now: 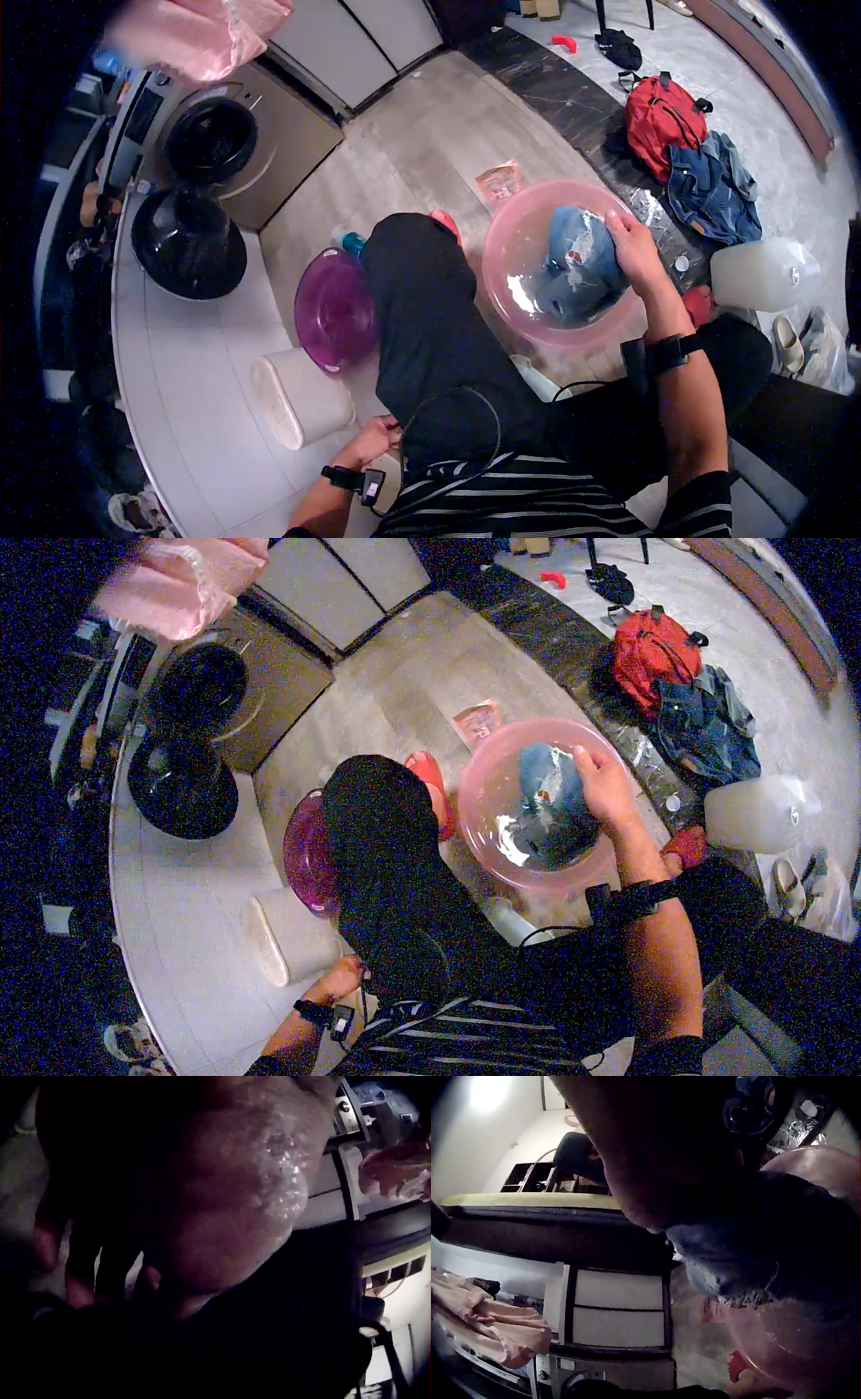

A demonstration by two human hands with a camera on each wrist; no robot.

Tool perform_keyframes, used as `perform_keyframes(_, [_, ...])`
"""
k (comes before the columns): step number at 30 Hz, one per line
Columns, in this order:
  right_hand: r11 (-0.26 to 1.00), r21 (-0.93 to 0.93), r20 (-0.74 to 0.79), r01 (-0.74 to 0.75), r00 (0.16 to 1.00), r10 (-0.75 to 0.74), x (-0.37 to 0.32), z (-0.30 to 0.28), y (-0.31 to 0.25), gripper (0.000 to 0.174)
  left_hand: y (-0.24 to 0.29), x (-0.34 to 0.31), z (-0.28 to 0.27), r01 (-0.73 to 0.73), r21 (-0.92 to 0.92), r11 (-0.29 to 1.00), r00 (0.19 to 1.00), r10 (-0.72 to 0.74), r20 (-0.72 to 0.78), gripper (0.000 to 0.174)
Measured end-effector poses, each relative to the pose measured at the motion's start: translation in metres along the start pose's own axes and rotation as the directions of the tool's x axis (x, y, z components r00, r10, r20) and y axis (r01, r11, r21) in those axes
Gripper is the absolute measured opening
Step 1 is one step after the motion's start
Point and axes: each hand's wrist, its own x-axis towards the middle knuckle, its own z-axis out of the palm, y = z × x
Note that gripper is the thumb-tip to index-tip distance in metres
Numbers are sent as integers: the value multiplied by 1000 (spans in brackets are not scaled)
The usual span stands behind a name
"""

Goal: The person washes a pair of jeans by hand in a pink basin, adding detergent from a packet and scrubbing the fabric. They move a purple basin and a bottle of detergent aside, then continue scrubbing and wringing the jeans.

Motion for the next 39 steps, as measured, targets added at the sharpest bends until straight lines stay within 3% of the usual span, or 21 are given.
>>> perform_keyframes(1, [1000, 2, 5, 4, 1000, -4, 1, -1, 0, 45, 11, -7, 0, -29, -15, 999, 998, 28, -48, 11])
perform_keyframes(4, [1000, -26, 19, -9, 1000, 9, -7, -4, -14, 46, 9, -23, -1, -92, -139, 986, 994, 98, 40, 10])
perform_keyframes(7, [1000, 3, 15, 20, 1000, -20, -2, -1, -6, 46, 16, -37, -1, -252, -66, 965, 964, 257, 72, 11])
perform_keyframes(10, [1000, -10, 36, 15, 999, -14, 0, -2, -2, 46, 36, -50, -2, -148, -40, 988, 981, 152, 120, 16])
perform_keyframes(13, [1000, 17, 45, -15, 999, 14, 0, -2, -3, 46, 31, -51, 10, -207, -123, 971, 977, 212, 24, 18])
perform_keyframes(16, [999, -22, 70, -29, 997, 31, -5, -6, -12, 40, 40, -58, 13, -149, -263, 953, 988, 156, 6, 14])
perform_keyframes(19, [1000, 15, 36, -16, 999, 16, -6, -4, -10, 46, 46, -63, 14, -188, -251, 949, 982, 176, -70, 9])
perform_keyframes(22, [999, 52, 52, 10, 999, -13, -5, -4, -8, 45, 37, -65, 16, -212, -154, 965, 977, 212, -16, 6])
perform_keyframes(25, [994, 106, 52, 3, 999, -9, -7, -2, -10, 43, 28, -65, 19, -177, -330, 927, 980, 197, 28, 9])
perform_keyframes(28, [1000, 14, 112, -10, 994, 8, -12, -7, -19, 40, 38, -71, 13, -237, -132, 962, 968, 246, 53, 10])
perform_keyframes(31, [999, 40, 104, -35, 994, 31, -5, -5, -10, 40, 32, -64, 20, -110, -358, 927, 961, 190, 198, 13])
perform_keyframes(34, [994, -101, 75, 37, 997, -30, -6, -10, -9, 40, 39, -61, 22, -10, -364, 932, 990, 60, 127, 16])
perform_keyframes(35, [991, -130, 25, 39, 999, -36, 1, -7, 3, 40, 43, -63, 21, -47, -265, 963, 995, 69, 76, 17])
perform_keyframes(36, [992, -125, -21, 33, 999, -36, 1, -4, 7, 49, 36, -59, 22, -97, -274, 957, 989, 124, 81, 17])
perform_keyframes(39, [996, -90, -6, 3, 1000, -3, 2, -4, 7, 47, 12, -51, 28, -231, -365, 902, 949, 292, 121, 11])
